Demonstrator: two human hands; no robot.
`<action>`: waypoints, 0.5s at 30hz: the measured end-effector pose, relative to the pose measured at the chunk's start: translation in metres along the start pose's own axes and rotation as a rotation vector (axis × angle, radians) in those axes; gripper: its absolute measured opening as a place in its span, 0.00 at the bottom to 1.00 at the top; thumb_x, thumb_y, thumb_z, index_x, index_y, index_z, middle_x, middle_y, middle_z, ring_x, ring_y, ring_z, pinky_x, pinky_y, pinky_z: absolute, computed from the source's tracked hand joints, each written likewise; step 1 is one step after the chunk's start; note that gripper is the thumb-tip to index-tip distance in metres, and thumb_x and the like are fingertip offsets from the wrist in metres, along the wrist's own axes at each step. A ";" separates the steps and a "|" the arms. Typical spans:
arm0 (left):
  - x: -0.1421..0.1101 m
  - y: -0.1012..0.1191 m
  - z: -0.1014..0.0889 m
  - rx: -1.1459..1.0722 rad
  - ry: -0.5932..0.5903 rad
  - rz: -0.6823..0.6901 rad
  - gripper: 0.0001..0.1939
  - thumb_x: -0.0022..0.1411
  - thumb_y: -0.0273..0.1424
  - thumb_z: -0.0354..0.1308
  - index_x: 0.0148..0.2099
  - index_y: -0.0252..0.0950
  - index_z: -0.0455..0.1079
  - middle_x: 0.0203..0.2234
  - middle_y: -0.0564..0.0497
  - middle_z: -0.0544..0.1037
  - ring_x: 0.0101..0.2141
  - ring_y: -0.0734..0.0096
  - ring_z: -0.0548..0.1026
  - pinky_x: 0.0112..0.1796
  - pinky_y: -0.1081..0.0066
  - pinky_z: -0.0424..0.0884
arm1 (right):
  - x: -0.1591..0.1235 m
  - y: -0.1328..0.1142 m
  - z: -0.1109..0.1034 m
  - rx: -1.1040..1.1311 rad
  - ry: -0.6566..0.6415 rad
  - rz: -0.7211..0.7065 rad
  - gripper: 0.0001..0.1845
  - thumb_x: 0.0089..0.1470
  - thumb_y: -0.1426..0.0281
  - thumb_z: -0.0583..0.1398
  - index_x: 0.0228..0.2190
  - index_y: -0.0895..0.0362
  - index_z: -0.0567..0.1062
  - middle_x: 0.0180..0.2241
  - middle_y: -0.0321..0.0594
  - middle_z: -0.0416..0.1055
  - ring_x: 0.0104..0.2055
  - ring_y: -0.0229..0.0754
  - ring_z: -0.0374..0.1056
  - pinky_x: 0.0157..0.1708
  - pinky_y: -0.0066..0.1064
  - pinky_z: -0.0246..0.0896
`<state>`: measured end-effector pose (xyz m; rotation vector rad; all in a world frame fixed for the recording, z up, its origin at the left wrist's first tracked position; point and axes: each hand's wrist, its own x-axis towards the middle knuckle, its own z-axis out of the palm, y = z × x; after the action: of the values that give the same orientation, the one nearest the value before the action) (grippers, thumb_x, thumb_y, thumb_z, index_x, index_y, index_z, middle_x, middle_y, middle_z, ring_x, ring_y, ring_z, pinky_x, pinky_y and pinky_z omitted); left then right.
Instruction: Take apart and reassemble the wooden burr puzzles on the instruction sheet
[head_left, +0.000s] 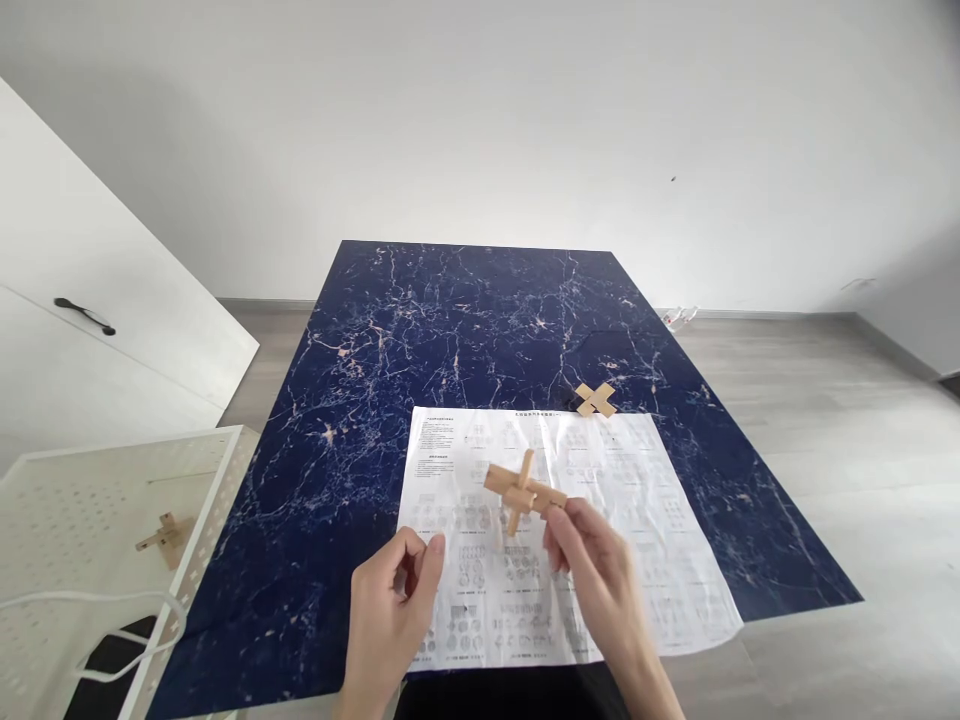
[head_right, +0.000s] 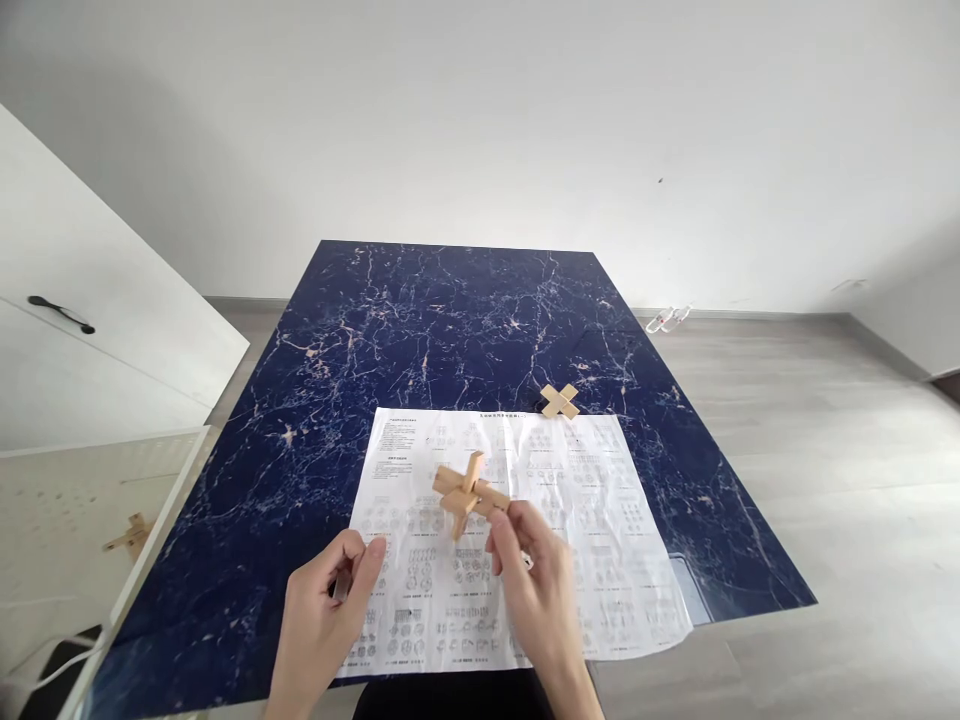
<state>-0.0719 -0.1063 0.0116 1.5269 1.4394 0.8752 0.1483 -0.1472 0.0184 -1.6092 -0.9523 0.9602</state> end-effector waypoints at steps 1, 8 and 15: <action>-0.001 0.001 0.000 0.000 0.017 -0.005 0.27 0.74 0.46 0.57 0.27 0.39 0.54 0.21 0.58 0.55 0.23 0.75 0.55 0.25 0.73 0.55 | -0.003 0.001 0.006 0.010 -0.023 0.005 0.25 0.72 0.51 0.59 0.27 0.52 0.69 0.24 0.35 0.65 0.25 0.39 0.59 0.25 0.32 0.54; -0.003 0.002 0.000 -0.017 0.025 -0.087 0.20 0.74 0.52 0.55 0.41 0.40 0.71 0.26 0.54 0.74 0.26 0.68 0.71 0.26 0.72 0.65 | -0.018 0.003 0.025 0.027 -0.172 0.027 0.25 0.73 0.51 0.57 0.28 0.53 0.69 0.25 0.35 0.67 0.26 0.39 0.61 0.27 0.32 0.56; -0.001 -0.004 0.000 0.052 -0.072 -0.074 0.23 0.76 0.51 0.50 0.50 0.38 0.74 0.27 0.52 0.79 0.26 0.63 0.77 0.28 0.69 0.70 | -0.016 -0.003 0.028 0.132 -0.326 0.051 0.25 0.73 0.50 0.57 0.29 0.54 0.69 0.27 0.36 0.70 0.27 0.38 0.64 0.29 0.32 0.59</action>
<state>-0.0737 -0.1075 0.0082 1.5183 1.4664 0.7365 0.1160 -0.1513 0.0185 -1.3967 -1.0457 1.3217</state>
